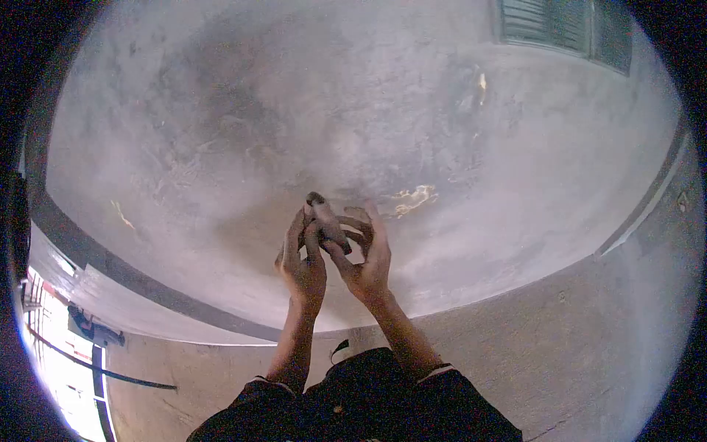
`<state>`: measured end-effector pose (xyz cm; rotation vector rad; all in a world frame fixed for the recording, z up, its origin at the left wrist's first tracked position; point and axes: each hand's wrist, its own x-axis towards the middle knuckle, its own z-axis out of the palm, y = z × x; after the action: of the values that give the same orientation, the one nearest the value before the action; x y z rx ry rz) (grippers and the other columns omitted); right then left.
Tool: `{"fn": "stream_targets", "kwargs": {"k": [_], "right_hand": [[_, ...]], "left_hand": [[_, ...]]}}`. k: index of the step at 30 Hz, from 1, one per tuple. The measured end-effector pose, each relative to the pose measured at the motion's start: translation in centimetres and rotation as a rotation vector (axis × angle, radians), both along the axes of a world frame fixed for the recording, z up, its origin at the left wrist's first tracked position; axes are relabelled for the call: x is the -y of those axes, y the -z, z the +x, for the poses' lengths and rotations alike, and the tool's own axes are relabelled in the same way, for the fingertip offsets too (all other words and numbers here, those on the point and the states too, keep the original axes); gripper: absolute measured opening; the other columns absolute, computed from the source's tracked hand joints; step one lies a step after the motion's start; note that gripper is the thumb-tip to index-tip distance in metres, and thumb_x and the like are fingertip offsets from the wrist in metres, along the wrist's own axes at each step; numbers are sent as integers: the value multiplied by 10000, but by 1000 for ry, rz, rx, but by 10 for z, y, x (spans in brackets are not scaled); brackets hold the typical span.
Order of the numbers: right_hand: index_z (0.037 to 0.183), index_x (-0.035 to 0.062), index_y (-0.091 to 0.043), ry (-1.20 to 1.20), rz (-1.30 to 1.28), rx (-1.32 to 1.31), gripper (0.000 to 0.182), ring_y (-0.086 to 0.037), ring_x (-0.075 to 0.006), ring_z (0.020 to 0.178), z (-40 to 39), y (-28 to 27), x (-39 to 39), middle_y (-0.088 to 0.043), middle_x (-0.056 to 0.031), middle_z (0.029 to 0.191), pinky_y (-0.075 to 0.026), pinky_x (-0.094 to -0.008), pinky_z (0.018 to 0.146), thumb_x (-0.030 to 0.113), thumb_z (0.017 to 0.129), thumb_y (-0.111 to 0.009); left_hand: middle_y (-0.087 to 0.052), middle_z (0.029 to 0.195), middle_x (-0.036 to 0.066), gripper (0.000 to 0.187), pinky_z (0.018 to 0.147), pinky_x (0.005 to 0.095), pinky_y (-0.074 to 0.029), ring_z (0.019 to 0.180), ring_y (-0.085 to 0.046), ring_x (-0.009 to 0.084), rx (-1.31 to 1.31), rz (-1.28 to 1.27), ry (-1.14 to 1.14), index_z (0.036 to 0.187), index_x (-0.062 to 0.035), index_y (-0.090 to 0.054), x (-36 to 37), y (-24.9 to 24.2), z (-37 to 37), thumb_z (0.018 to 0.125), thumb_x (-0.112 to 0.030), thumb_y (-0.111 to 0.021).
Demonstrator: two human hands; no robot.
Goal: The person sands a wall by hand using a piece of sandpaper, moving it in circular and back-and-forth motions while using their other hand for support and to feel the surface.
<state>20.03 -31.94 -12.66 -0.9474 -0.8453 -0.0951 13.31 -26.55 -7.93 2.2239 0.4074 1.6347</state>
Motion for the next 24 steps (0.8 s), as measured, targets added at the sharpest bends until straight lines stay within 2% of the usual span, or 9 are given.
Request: {"fn": "stream_targets", "kwargs": {"k": [1, 2, 6, 8, 12, 17, 19, 21, 24], "right_hand": [[1291, -9, -288, 64, 38, -16, 654, -556, -228, 1002, 7, 0, 4, -464, -163, 1178, -496, -300, 792, 15, 749, -652], [1175, -18, -403, 124, 7, -56, 480, -579, -203, 935, 13, 0, 12, -492, -147, 1110, -502, -281, 740, 12, 761, -643], [1174, -17, -412, 220, -54, -11, 465, -536, -179, 984, 36, 7, 29, -494, -112, 1105, -474, -302, 792, -65, 757, -612], [1161, -35, -429, 329, -91, 21, 366, -555, -181, 940, 40, 13, 34, -533, -124, 1065, -466, -298, 799, -7, 820, -557], [1140, -66, -463, 324, -131, -27, 291, -577, -200, 878, 51, 29, 38, -562, -154, 1043, -465, -309, 773, 66, 880, -466], [1102, -74, -490, 191, -260, 4, 302, -591, -264, 866, 50, 21, 47, -572, -199, 991, -462, -334, 729, 82, 845, -523], [1086, -16, -532, 309, -308, 114, 289, -581, -319, 920, 50, 21, 46, -571, -202, 1012, -471, -366, 768, 72, 812, -558], [1057, -13, -545, 363, -300, 146, 285, -593, -282, 877, 59, 26, 40, -581, -191, 973, -480, -339, 734, 28, 778, -590], [986, -6, -575, 417, -211, -45, 212, -614, -215, 737, 70, 28, 36, -615, -143, 848, -487, -296, 643, 33, 782, -613]], "left_hand": [[-636, 919, 186, 262, 649, 321, -510, 794, -653, 251, -4, 3, 8, 1098, 15, -556, 4, 0, 5, 838, 4, -530], [-635, 923, 184, 268, 648, 314, -510, 793, -653, 249, -61, 26, 1, 1101, 11, -557, 7, 1, 8, 835, -3, -539], [-633, 934, 182, 285, 640, 301, -509, 793, -653, 253, -115, 29, 64, 1104, 1, -561, 21, 17, 30, 819, -13, -566], [-633, 933, 185, 288, 641, 301, -509, 794, -652, 259, -147, 25, 64, 1101, 2, -562, 30, 21, 38, 813, -9, -570], [-631, 933, 185, 303, 642, 304, -507, 797, -650, 272, -182, 18, 51, 1102, 2, -561, 33, 31, 51, 800, 11, -573], [-633, 926, 179, 300, 653, 299, -504, 806, -649, 253, -213, -93, 82, 1096, 10, -564, 39, 40, 53, 797, 20, -568], [-634, 918, 176, 296, 653, 296, -503, 801, -650, 244, -183, -103, 94, 1094, 14, -565, 39, 42, 51, 798, 25, -562], [-635, 905, 171, 292, 638, 294, -501, 774, -646, 227, -236, -54, 29, 1091, 19, -567, 32, 42, 49, 801, 41, -549], [-638, 880, 155, 294, 605, 287, -496, 710, -635, 216, -156, -17, -25, 1091, 22, -568, 22, 44, 49, 798, 50, -551]]}}
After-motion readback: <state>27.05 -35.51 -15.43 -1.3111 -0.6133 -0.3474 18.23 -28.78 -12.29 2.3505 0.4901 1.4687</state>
